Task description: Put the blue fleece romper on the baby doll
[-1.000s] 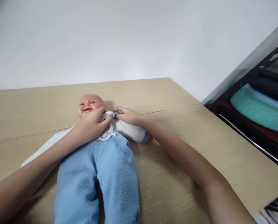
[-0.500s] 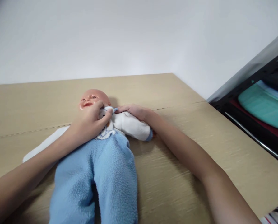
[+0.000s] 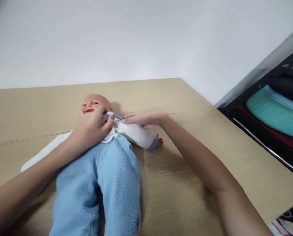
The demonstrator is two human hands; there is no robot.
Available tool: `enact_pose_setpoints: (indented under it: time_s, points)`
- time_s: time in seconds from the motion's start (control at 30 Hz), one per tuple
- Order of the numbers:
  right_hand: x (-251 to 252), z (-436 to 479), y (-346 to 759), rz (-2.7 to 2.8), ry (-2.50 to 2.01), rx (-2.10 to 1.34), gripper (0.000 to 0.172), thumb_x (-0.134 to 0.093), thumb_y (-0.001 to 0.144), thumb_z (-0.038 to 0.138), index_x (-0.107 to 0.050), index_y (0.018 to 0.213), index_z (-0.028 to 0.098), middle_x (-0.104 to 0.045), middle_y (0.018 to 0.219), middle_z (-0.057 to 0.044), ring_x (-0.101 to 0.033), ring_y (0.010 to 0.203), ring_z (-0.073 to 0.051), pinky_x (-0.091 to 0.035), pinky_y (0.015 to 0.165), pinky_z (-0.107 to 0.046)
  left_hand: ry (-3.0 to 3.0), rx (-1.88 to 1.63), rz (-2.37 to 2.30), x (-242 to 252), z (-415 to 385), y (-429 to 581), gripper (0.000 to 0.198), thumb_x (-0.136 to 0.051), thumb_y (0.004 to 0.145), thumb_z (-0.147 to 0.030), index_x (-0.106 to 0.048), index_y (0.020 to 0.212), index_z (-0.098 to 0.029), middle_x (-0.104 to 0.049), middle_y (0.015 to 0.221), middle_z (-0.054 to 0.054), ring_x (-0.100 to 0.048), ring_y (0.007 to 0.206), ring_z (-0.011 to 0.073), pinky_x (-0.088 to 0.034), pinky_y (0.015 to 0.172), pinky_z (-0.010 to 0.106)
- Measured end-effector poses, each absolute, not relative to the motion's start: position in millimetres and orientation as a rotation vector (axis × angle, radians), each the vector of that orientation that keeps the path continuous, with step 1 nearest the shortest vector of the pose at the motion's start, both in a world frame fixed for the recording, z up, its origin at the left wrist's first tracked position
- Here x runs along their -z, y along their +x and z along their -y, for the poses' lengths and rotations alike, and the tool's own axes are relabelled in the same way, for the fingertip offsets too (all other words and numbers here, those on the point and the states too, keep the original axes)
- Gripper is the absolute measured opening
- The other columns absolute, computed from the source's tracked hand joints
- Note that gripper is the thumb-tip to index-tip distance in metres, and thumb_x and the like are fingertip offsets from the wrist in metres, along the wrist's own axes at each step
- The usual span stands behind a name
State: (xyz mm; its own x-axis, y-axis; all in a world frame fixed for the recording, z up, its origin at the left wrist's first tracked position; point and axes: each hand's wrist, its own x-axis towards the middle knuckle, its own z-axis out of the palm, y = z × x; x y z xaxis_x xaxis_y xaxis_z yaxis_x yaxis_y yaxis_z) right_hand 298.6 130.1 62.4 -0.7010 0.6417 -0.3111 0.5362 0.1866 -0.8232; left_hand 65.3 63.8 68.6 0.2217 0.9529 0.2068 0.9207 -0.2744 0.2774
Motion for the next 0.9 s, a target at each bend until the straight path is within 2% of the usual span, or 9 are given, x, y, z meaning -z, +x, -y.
enact_pose_setpoints:
  time_s: [0.07, 0.13, 0.2, 0.33, 0.43, 0.57, 0.73, 0.8, 0.9]
  points:
    - [-72.0, -116.3, 305.5, 2.479, -1.227, -1.512, 0.057, -0.075, 0.1, 0.052, -0.065, 0.147, 0.022, -0.08, 0.132, -0.012, -0.079, 0.103, -0.027, -0.065, 0.078, -0.031, 2.382, -0.509, -1.881, -68.5, -66.8, 60.5, 0.022, -0.047, 0.11, -0.038, -0.059, 0.108, -0.019, -0.076, 0.087, 0.012, -0.075, 0.081, 0.0321, -0.04, 0.065, 0.037]
    - [-79.2, -102.1, 308.7, 2.654, -1.344, -1.436, 0.09, -0.083, 0.091, 0.046, -0.042, 0.168, 0.023, -0.081, 0.123, -0.011, -0.076, 0.076, -0.024, -0.059, 0.06, -0.031, 2.382, -0.486, -1.93, -68.6, -70.2, 55.6, 0.024, -0.047, 0.109, -0.038, -0.059, 0.112, -0.018, -0.077, 0.088, 0.013, -0.076, 0.082, 0.0333, -0.041, 0.065, 0.037]
    - [-82.5, -92.5, 309.2, 2.775, -1.453, -1.29, 0.103, -0.082, 0.087, 0.037, -0.029, 0.174, 0.026, -0.082, 0.113, -0.009, -0.067, 0.057, -0.02, -0.048, 0.048, -0.031, 2.401, -0.46, -1.957, -68.8, -72.8, 51.9, 0.024, -0.047, 0.109, -0.037, -0.06, 0.114, -0.017, -0.078, 0.091, 0.014, -0.077, 0.085, 0.0342, -0.042, 0.065, 0.037]
    - [-78.2, -95.2, 311.4, 2.867, -1.546, -0.911, 0.067, -0.08, 0.08, 0.025, -0.067, 0.145, 0.024, -0.082, 0.104, -0.008, -0.074, 0.077, -0.026, -0.048, 0.061, -0.032, 2.433, -0.426, -1.953, -68.9, -74.0, 50.3, 0.024, -0.046, 0.109, -0.037, -0.061, 0.112, -0.018, -0.078, 0.089, 0.013, -0.076, 0.083, 0.0323, -0.042, 0.064, 0.036]
    - [-69.6, -107.0, 318.3, 2.758, -1.622, -0.895, 0.044, -0.084, 0.075, 0.025, -0.08, 0.119, 0.023, -0.08, 0.087, -0.005, -0.071, 0.072, -0.027, -0.047, 0.064, -0.034, 2.454, -0.423, -1.914, -68.5, -72.6, 51.0, 0.024, -0.047, 0.109, -0.037, -0.062, 0.11, -0.019, -0.078, 0.09, 0.013, -0.075, 0.083, 0.0312, -0.041, 0.064, 0.036]
    - [-62.3, -113.5, 326.7, 2.617, -1.553, -0.887, 0.036, -0.096, 0.07, 0.032, -0.081, 0.102, 0.025, -0.078, 0.087, -0.007, -0.072, 0.08, -0.031, -0.053, 0.08, -0.041, 2.47, -0.452, -1.831, -66.8, -70.8, 50.3, 0.022, -0.049, 0.11, -0.035, -0.063, 0.115, -0.018, -0.08, 0.099, 0.014, -0.076, 0.089, 0.0321, -0.044, 0.068, 0.036]
    - [-71.5, -86.0, 312.8, 2.695, -1.549, -0.092, 0.037, -0.096, 0.077, 0.03, -0.074, 0.105, 0.019, -0.075, 0.115, -0.021, -0.064, 0.122, -0.048, -0.039, 0.119, -0.064, 2.606, -0.518, -1.741, -64.1, -67.3, 50.3, 0.024, -0.048, 0.11, -0.03, -0.062, 0.122, -0.015, -0.079, 0.107, 0.019, -0.074, 0.101, 0.0385, -0.051, 0.086, 0.045]
    - [-76.8, -68.1, 297.0, 2.666, -1.392, 0.056, 0.03, -0.086, 0.09, 0.026, -0.072, 0.116, 0.017, -0.073, 0.127, -0.023, -0.06, 0.128, -0.046, -0.037, 0.121, -0.061, 2.683, -0.614, -1.671, -66.1, -64.1, 48.7, 0.025, -0.048, 0.111, -0.03, -0.063, 0.124, -0.015, -0.077, 0.119, 0.021, -0.068, 0.118, 0.0418, -0.048, 0.105, 0.054]
    - [-75.1, -46.0, 272.2, 2.53, -1.187, -0.145, 0.012, -0.064, 0.109, 0.028, -0.068, 0.116, 0.02, -0.074, 0.121, -0.015, -0.065, 0.115, -0.034, -0.046, 0.105, -0.046, 2.635, -0.837, -1.541, -71.1, -55.2, 37.8, 0.025, -0.052, 0.111, -0.035, -0.063, 0.127, -0.019, -0.073, 0.133, 0.018, -0.06, 0.13, 0.0398, -0.042, 0.118, 0.057]
